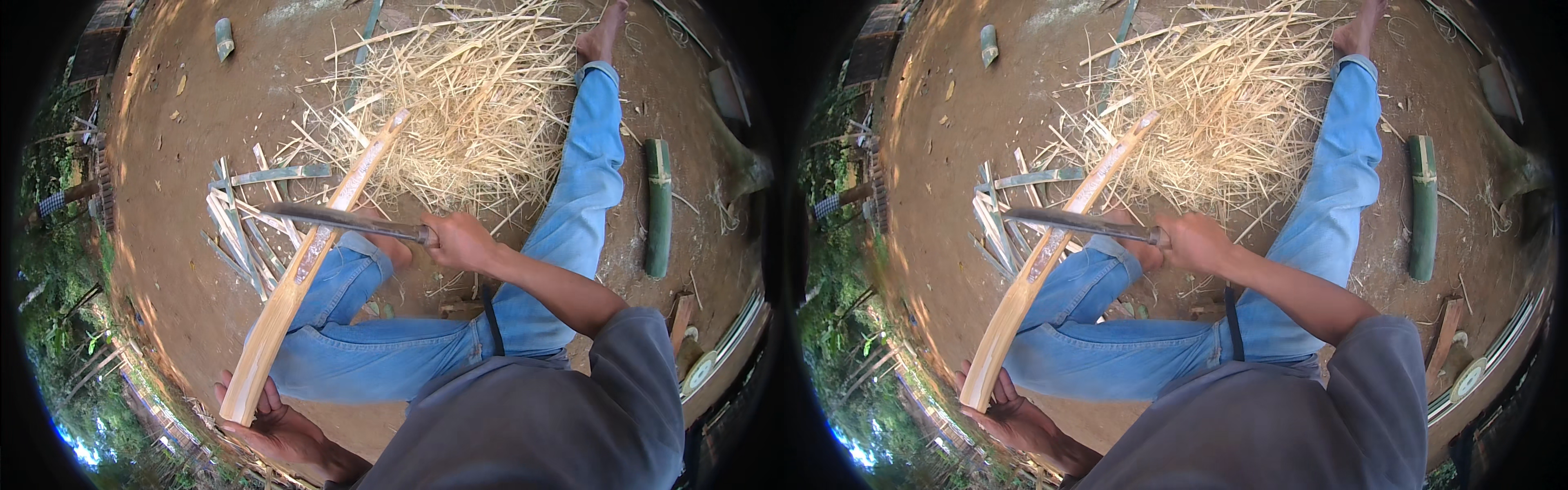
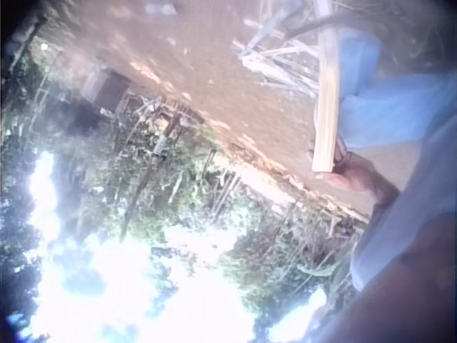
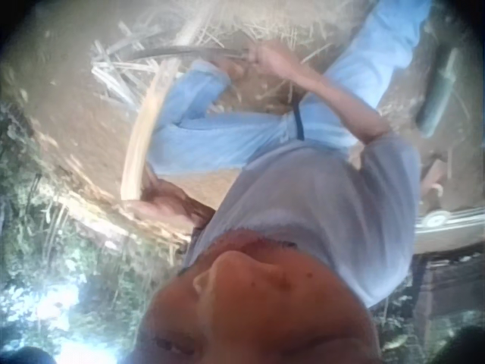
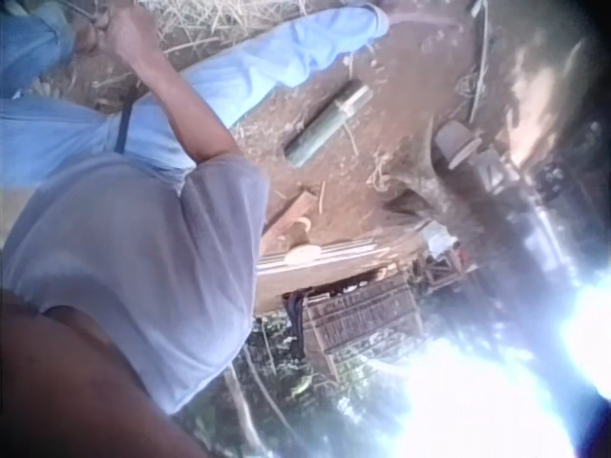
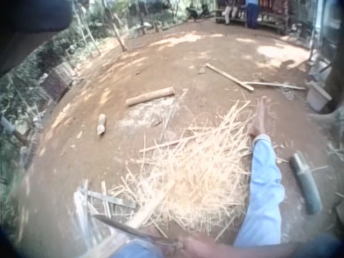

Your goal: The person sits on the ground and uses a machete to split a long bamboo pole into thin strips. They hold the bamboo with one hand and strike it with the machete to separate the fibers, creating a pile of bamboo strips.

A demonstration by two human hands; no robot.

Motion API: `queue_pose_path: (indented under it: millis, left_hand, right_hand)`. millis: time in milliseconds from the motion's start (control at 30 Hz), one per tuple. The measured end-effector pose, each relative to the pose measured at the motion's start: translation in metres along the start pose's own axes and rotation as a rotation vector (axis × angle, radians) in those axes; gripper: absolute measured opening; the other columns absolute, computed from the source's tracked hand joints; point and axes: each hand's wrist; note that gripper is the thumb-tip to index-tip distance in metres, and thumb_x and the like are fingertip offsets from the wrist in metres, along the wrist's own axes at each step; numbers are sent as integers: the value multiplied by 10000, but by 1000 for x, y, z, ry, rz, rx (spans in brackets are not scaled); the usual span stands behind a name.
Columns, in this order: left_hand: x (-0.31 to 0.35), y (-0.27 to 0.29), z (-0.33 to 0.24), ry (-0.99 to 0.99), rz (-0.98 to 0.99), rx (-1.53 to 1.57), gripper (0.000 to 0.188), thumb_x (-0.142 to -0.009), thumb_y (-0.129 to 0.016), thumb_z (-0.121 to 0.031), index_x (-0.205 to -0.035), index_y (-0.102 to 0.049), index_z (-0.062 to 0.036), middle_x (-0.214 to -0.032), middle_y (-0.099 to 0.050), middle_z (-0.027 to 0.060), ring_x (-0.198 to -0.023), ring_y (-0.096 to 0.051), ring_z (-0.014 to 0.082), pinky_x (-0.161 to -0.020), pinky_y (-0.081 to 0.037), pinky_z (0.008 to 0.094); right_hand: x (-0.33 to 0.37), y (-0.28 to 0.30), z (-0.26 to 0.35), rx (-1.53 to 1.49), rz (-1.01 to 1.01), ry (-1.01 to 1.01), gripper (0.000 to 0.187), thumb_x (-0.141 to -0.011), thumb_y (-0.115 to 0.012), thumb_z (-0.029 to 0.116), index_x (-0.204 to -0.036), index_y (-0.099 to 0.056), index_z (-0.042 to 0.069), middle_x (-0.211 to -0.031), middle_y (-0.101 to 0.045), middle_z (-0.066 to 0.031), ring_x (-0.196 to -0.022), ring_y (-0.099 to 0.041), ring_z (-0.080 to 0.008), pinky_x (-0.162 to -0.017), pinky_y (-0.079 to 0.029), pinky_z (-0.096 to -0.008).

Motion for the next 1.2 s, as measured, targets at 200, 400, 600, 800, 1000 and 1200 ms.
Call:
queue_pose_path:
  millis: [200,400,600,800,1000,1200]
  left_hand:
    - [-8,-5,1,25,-49,-24,688,-1024,-319,-476,-1431,-282,77,-1429,-387,263,-1285,-476,323,-1065,-434,395]
    - [-11,-2,0,25,-29,-12,677,-1025,-323,-469,-1434,-287,68,-1432,-390,259,-1290,-473,323,-1076,-423,391]
    - [-17,-7,8,26,-86,-6,676,-1026,-323,-463,-1440,-268,70,-1433,-388,262,-1304,-457,338,-1096,-403,401]
    - [-22,2,5,24,-53,-34,667,-1026,-334,-457,-1430,-280,71,-1435,-387,255,-1294,-468,335,-1095,-413,408]
    - [-29,-7,3,7,-59,-57,659,-1027,-326,-455,-1440,-280,57,-1442,-384,250,-1301,-463,331,-1103,-400,421]
    - [-41,-25,9,6,-85,-21,655,-1028,-277,-467,-1450,-286,34,-1464,-368,253,-1260,-508,339,-1054,-451,407]
  right_hand:
    - [-28,16,-13,-1,-68,-127,157,-803,-586,118,-915,-605,9,-687,-630,-226,-642,-642,-384,-619,-512,-471]
    - [-55,10,-52,68,-61,-336,226,-791,-613,126,-987,-615,15,-737,-653,-236,-693,-662,-376,-659,-529,-475]
    - [-54,17,-38,37,27,-249,220,-841,-578,168,-986,-612,5,-734,-648,-239,-719,-660,-380,-688,-522,-489]
    - [-61,11,-40,74,64,-207,239,-901,-538,191,-1011,-611,-8,-794,-659,-235,-741,-659,-379,-729,-523,-488]
    - [-83,15,-105,114,-75,-386,222,-865,-588,188,-945,-602,-19,-795,-667,-228,-743,-673,-373,-682,-534,-474]
    - [-48,6,-63,58,48,-109,200,-838,-612,173,-957,-597,13,-798,-668,-221,-728,-667,-375,-667,-529,-478]
Point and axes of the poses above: each hand's wrist, its own x-axis away from the middle knuckle, its own y-axis out of the back of the hand, z = x × y
